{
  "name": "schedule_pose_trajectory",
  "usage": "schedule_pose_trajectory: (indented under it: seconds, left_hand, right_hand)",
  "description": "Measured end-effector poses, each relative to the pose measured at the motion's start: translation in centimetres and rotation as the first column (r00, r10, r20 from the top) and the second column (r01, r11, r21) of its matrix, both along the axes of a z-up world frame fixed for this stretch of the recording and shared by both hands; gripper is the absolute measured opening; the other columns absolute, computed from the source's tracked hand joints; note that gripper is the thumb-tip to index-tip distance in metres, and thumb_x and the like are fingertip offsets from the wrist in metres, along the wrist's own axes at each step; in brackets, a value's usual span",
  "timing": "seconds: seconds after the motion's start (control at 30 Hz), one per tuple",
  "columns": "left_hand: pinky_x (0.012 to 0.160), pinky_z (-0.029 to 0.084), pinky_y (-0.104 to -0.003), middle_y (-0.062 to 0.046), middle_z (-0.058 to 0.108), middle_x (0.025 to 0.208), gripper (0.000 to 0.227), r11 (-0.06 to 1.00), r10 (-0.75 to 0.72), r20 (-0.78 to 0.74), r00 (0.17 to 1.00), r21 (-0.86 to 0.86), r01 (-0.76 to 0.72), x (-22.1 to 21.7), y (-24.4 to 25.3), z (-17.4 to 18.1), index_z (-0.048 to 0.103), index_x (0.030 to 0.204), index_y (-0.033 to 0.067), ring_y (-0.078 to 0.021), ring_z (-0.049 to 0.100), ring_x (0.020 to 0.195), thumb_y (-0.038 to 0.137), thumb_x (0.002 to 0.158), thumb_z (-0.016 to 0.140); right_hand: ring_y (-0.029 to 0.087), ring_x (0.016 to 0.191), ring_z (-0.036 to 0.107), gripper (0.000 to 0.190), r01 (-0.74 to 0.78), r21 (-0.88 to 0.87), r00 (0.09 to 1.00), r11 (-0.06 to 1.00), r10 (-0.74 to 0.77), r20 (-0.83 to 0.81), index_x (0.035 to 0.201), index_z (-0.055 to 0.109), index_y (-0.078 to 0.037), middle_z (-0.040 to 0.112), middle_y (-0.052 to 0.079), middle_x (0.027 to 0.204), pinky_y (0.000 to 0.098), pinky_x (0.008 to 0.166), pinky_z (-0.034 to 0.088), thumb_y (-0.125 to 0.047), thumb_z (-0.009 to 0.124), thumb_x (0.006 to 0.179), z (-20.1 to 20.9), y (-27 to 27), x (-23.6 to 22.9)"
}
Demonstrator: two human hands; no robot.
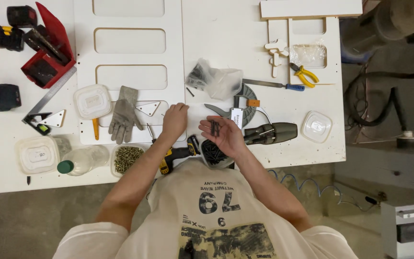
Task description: The person sorts small metal screws by hand on a white workbench, separating them into piles. They then open a drawer containing multiple white plastic containers, select one, and place the sorted screws inside before closing the container and returning it to the drawer.
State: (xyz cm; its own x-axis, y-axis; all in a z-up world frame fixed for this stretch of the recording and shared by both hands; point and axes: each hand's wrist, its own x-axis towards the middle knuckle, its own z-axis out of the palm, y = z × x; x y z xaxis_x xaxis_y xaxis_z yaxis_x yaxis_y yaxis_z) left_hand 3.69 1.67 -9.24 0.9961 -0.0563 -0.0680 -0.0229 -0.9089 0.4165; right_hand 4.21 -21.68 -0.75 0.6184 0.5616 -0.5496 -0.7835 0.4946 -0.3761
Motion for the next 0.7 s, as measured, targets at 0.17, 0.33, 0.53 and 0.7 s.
schedule_pose_trajectory:
  seconds: [0.17, 0.33, 0.53, 0.7]
  left_hand:
    - [0.094, 0.048, -0.041, -0.014, 0.064, 0.124, 0.03, 0.978, -0.122, 0.104, 0.987, 0.183, 0.102, 5.7, 0.0, -5.3, 0.066, 0.128, 0.0057, -0.0305, 0.06, 0.114, 0.009, 0.104, 0.05]
    - [0.086, 0.046, -0.038, -0.008, 0.066, 0.096, 0.013, 0.903, -0.3, 0.16, 0.941, 0.364, 0.226, 7.3, 0.0, -8.0, 0.073, 0.099, 0.0076, -0.0246, 0.06, 0.097, 0.007, 0.095, 0.06]
    - [0.112, 0.038, -0.049, -0.025, 0.061, 0.13, 0.025, 0.944, -0.193, 0.139, 0.971, 0.297, 0.145, 5.7, -0.7, -8.7, 0.067, 0.118, -0.0042, -0.0392, 0.047, 0.135, 0.007, 0.102, 0.052]
    - [0.092, 0.044, -0.044, -0.012, 0.061, 0.099, 0.018, 0.97, -0.079, 0.088, 0.993, 0.237, 0.056, 3.6, -2.1, -6.4, 0.069, 0.1, 0.0047, -0.0315, 0.058, 0.105, 0.006, 0.099, 0.051]
  right_hand:
    - [0.039, 0.128, 0.062, 0.059, 0.028, 0.023, 0.999, 0.999, -0.029, 0.02, 0.137, 0.062, -0.001, 0.064, 0.028, 0.136, 0.0538, 0.114, 0.046, -0.043, 0.048, 0.097, -0.4, -1.7, -0.5]
    - [0.041, 0.129, 0.061, 0.063, 0.083, 0.051, 0.996, 0.995, -0.083, 0.012, 0.139, 0.06, 0.0, 0.062, 0.03, 0.137, 0.0558, 0.115, 0.045, -0.045, 0.051, 0.096, -0.8, -3.2, -0.9]
    - [0.042, 0.13, 0.059, 0.063, 0.102, 0.054, 0.995, 0.993, -0.102, -0.004, 0.141, 0.058, 0.002, 0.061, 0.03, 0.139, 0.0554, 0.115, 0.045, -0.043, 0.048, 0.097, -1.4, -3.5, -1.0]
    - [0.042, 0.128, 0.062, 0.063, 0.095, 0.069, 0.995, 0.993, -0.096, 0.002, 0.14, 0.059, 0.002, 0.063, 0.03, 0.136, 0.0553, 0.114, 0.046, -0.042, 0.047, 0.096, -2.2, -3.2, -0.9]
